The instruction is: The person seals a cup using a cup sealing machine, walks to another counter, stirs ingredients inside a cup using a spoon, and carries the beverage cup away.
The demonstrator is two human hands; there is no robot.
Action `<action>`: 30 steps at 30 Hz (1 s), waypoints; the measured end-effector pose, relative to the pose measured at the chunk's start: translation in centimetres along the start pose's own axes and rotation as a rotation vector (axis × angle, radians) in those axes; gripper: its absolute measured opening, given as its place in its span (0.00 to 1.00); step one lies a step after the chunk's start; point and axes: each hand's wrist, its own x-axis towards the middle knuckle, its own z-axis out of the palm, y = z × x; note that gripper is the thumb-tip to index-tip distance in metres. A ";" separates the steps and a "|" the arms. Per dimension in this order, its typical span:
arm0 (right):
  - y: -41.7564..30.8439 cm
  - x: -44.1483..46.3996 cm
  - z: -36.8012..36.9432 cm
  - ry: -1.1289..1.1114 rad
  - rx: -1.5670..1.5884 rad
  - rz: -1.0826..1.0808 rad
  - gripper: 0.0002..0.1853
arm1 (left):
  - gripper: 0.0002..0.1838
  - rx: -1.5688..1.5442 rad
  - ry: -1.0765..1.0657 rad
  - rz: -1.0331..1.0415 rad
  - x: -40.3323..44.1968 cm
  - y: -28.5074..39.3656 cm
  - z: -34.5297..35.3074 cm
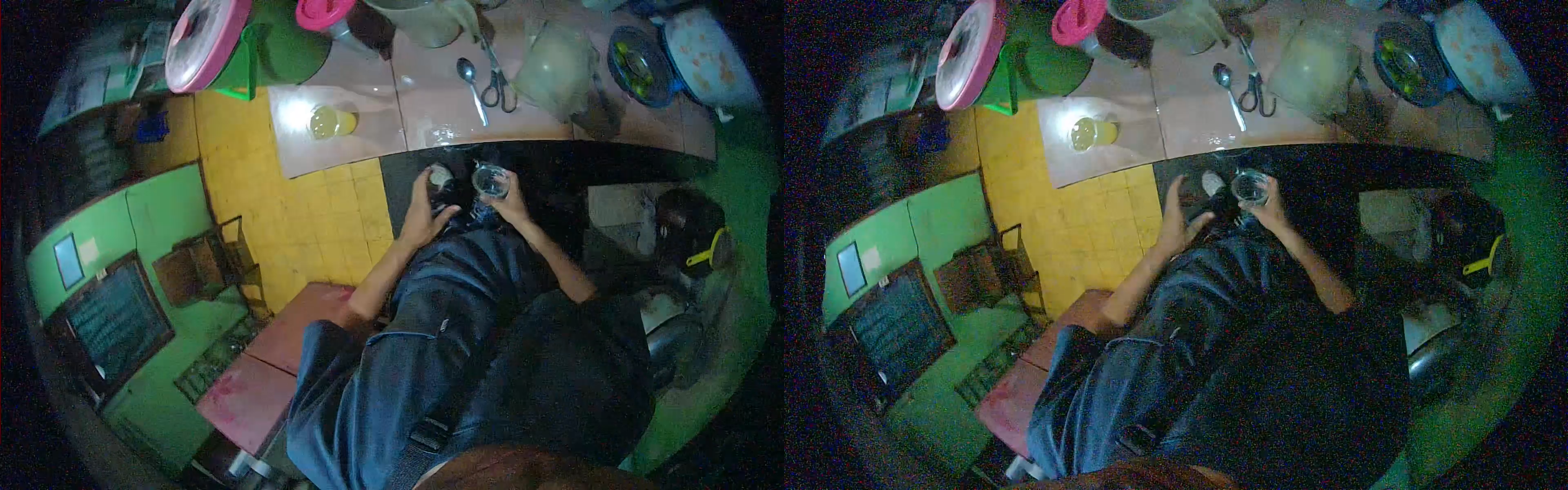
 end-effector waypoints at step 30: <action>17.3 -17.0 -1.7 0.017 -0.851 0.641 0.22 | 0.55 0.136 0.535 0.339 12.0 -9.7 -21.0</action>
